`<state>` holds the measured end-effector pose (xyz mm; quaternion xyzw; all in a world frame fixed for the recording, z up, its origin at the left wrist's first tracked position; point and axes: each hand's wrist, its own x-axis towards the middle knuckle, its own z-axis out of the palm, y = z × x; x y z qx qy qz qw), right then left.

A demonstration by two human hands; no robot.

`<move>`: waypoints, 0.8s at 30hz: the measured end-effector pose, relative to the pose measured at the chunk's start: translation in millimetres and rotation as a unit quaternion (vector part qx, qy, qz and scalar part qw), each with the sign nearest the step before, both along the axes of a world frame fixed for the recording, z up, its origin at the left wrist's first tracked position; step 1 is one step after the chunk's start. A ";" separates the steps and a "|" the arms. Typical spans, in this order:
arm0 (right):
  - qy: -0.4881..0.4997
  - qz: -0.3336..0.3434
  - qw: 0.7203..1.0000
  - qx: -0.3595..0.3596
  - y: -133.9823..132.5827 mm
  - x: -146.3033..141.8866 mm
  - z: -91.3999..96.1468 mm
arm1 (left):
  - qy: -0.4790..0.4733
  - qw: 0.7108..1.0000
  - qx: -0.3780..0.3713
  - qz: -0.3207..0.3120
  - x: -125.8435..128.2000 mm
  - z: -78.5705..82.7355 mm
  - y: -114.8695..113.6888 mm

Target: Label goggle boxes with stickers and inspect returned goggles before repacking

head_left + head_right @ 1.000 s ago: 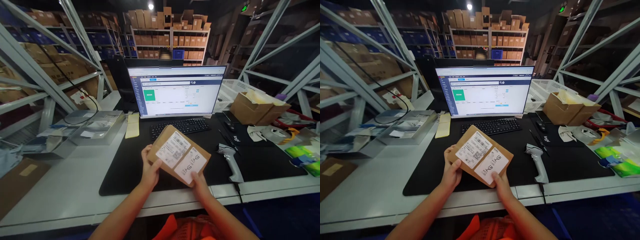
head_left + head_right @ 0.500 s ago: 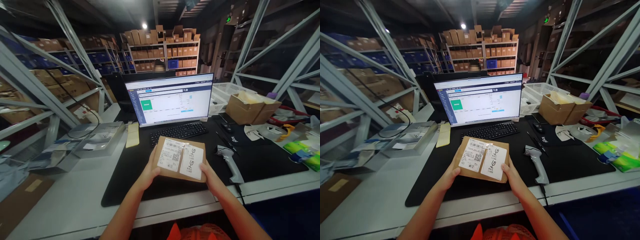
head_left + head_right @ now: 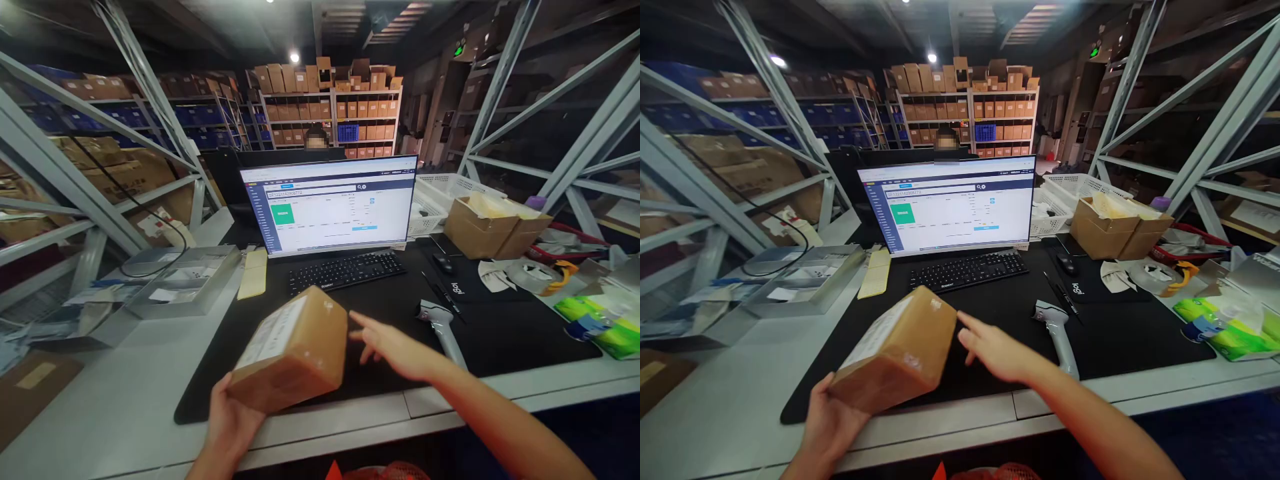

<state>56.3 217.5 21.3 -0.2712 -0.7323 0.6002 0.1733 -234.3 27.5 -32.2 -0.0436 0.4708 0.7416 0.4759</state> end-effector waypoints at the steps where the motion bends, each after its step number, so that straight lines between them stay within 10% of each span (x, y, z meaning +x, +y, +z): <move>1: -0.017 -0.027 0.998 0.056 21.4 -1.2 10.5 | -0.012 0.999 -0.002 0.030 -2.4 0.8 -8.7; 7: -0.113 -0.166 0.951 0.233 130.7 -23.3 36.6 | 0.012 0.996 0.092 0.016 -10.0 15.3 -56.3; 18: -0.085 -0.170 0.921 0.340 143.5 -57.5 23.2 | 0.063 0.986 0.149 0.045 -28.7 20.0 -48.9; 24: -0.101 -0.151 0.883 0.433 161.8 13.4 2.0 | 0.165 0.966 0.076 0.181 -73.9 82.5 -32.6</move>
